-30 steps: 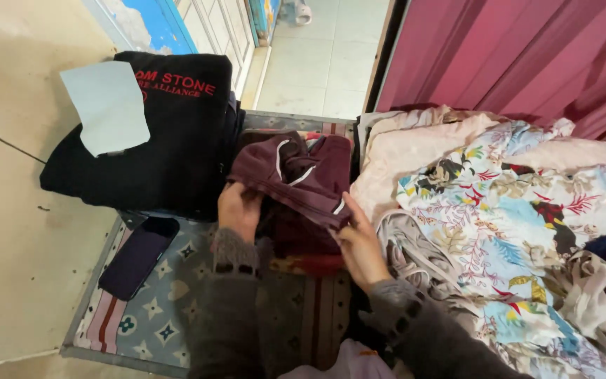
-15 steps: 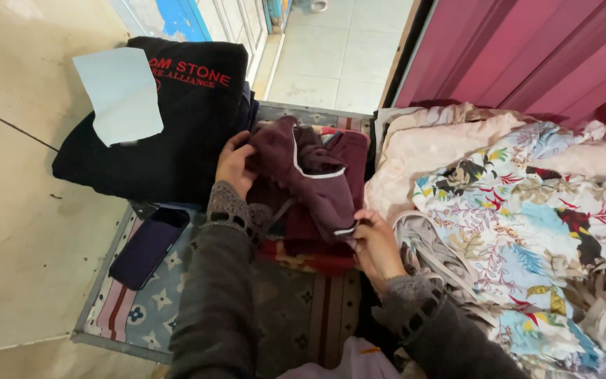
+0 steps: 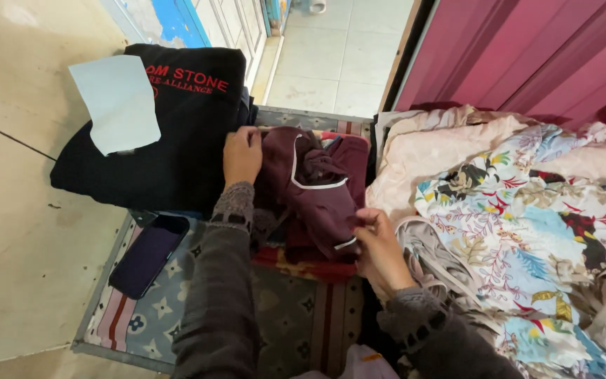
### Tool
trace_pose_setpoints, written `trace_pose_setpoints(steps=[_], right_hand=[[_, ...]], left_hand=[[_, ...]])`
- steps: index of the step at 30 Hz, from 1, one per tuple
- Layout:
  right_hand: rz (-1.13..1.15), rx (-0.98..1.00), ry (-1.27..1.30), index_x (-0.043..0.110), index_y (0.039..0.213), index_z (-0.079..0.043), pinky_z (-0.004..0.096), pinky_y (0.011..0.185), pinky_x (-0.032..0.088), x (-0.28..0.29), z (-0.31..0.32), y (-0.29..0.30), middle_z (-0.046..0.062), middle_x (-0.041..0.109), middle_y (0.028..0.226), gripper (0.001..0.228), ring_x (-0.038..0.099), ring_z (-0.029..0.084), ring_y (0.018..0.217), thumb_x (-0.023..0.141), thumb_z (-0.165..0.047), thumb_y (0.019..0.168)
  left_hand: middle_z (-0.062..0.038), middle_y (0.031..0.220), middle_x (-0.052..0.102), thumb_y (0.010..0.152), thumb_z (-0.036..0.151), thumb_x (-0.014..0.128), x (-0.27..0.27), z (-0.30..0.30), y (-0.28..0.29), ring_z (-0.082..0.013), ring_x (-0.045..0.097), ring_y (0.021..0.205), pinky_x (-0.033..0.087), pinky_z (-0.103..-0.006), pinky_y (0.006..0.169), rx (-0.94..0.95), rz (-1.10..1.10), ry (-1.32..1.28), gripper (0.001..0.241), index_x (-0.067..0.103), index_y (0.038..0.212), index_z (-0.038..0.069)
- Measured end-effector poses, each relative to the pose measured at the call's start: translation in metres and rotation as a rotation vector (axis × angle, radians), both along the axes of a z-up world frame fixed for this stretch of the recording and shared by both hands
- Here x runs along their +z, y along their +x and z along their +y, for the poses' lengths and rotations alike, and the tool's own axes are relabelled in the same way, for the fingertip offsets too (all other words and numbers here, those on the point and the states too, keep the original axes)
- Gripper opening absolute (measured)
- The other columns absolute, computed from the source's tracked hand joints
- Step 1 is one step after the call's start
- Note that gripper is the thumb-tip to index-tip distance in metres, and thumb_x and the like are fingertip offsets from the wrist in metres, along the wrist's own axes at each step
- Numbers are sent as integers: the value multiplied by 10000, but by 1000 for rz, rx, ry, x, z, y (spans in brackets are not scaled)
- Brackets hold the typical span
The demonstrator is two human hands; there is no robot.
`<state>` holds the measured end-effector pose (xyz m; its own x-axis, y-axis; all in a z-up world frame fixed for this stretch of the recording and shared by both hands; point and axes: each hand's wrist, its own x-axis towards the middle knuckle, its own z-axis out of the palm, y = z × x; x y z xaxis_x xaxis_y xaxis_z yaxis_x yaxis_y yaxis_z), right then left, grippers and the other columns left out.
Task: The person folds various garments, including maroon, brown, and white items, by hand on a patterned surface. They systematically pick up each piece, fold it into a compact shape, and place it onto a growing stack of folded clothes.
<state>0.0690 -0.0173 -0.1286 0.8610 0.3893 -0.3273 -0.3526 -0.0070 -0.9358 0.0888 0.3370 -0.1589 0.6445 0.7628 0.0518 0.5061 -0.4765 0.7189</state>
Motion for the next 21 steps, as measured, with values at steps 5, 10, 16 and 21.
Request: trace_pose_setpoints(steps=[5, 10, 16, 21], right_hand=[[-490, 79, -182, 576, 1330, -65, 474, 861, 553, -13, 7, 50, 205, 532, 1272, 435, 608, 372, 1110, 699, -234, 949], [-1094, 478, -848, 577, 1413, -182, 597, 881, 517, 14, 43, 87, 71, 607, 1179, 566, 602, 364, 1093, 620, -534, 971], [-1022, 568, -403, 667, 1002, -84, 528, 872, 480, 3, 46, 112, 139, 587, 1036, 381, 592, 433, 975, 808, -402, 845], [-428, 474, -96, 716, 961, -85, 353, 808, 474, -20, 57, 119, 81, 655, 941, 240, 608, 221, 878, 678, -319, 1001]], left_hand=[[-103, 1093, 639, 1032, 495, 559, 42, -29, 20, -357, 671, 1077, 592, -534, 847, -151, -8, 276, 318, 701, 1149, 236], [-136, 1240, 600, 967, 548, 554, 63, -43, 47, -424, 564, 1233, 524, -579, 935, -508, 387, 540, 427, 729, 1179, 221], [-206, 1187, 685, 893, 338, 733, 48, -12, 60, -477, 605, 1148, 501, -563, 958, -774, -78, 22, 336, 721, 1022, 27], [-77, 1034, 696, 898, 485, 712, 20, -8, 59, -281, 642, 1059, 512, -438, 929, -502, -28, -166, 335, 679, 1039, 182]])
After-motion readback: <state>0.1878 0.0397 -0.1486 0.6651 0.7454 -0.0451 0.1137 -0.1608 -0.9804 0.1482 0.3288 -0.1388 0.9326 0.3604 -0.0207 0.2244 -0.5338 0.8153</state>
